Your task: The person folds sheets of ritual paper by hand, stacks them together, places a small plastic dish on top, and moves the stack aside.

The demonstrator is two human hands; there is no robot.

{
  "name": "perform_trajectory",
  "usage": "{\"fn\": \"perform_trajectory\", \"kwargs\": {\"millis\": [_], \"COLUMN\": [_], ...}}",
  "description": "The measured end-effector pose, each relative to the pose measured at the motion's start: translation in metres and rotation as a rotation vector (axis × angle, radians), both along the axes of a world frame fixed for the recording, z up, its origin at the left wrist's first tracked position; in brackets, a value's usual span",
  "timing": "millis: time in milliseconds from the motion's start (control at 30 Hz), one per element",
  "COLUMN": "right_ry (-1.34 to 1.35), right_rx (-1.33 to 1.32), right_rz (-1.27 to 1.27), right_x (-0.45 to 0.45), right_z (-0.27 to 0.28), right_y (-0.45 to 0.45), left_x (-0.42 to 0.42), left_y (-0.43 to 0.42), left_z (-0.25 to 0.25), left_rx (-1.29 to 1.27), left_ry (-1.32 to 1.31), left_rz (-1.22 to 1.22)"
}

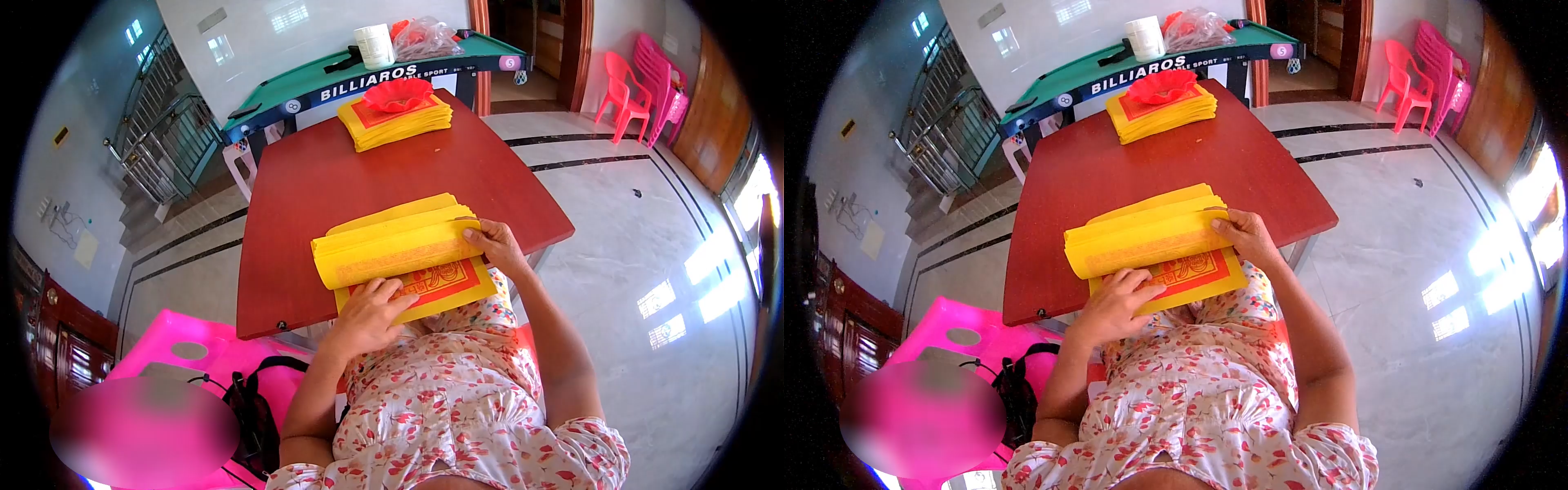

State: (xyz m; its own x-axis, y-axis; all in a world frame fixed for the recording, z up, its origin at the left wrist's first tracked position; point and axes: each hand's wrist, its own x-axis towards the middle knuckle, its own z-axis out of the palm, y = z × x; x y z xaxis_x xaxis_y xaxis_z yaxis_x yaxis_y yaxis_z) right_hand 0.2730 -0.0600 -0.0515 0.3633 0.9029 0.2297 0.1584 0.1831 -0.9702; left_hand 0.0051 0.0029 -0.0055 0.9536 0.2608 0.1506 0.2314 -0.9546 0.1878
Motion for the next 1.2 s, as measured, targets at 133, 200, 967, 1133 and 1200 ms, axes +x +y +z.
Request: {"fn": "perform_trajectory", "kwargs": {"millis": [133,200,967,1133,1200], "right_ry": [0.019,0.035,0.054,-0.095,-0.125], "right_rx": [-0.011,0.032,0.172,0.048,-0.005], "right_rz": [-0.004,0.010,0.248,0.390,0.412], "right_x": [0.002,0.004,0.024,0.020,0.023], "right_z": [-0.004,-0.009,-0.002,0.011,0.014], "right_y": [0.002,0.004,-0.012,-0.018,-0.019], "left_x": [-0.005,-0.007,-0.007,-0.009,-0.010], "left_y": [0.009,0.009,0.018,0.020,0.023], "left_z": [-0.004,0.001,0.009,0.003,0.001], "left_rx": [-0.069,-0.116,0.278,0.275,0.286], "left_ry": [-0.124,-0.154,-0.671,-0.705,-0.695], "left_rz": [-0.059,-0.022,0.274,0.259,0.275]}}
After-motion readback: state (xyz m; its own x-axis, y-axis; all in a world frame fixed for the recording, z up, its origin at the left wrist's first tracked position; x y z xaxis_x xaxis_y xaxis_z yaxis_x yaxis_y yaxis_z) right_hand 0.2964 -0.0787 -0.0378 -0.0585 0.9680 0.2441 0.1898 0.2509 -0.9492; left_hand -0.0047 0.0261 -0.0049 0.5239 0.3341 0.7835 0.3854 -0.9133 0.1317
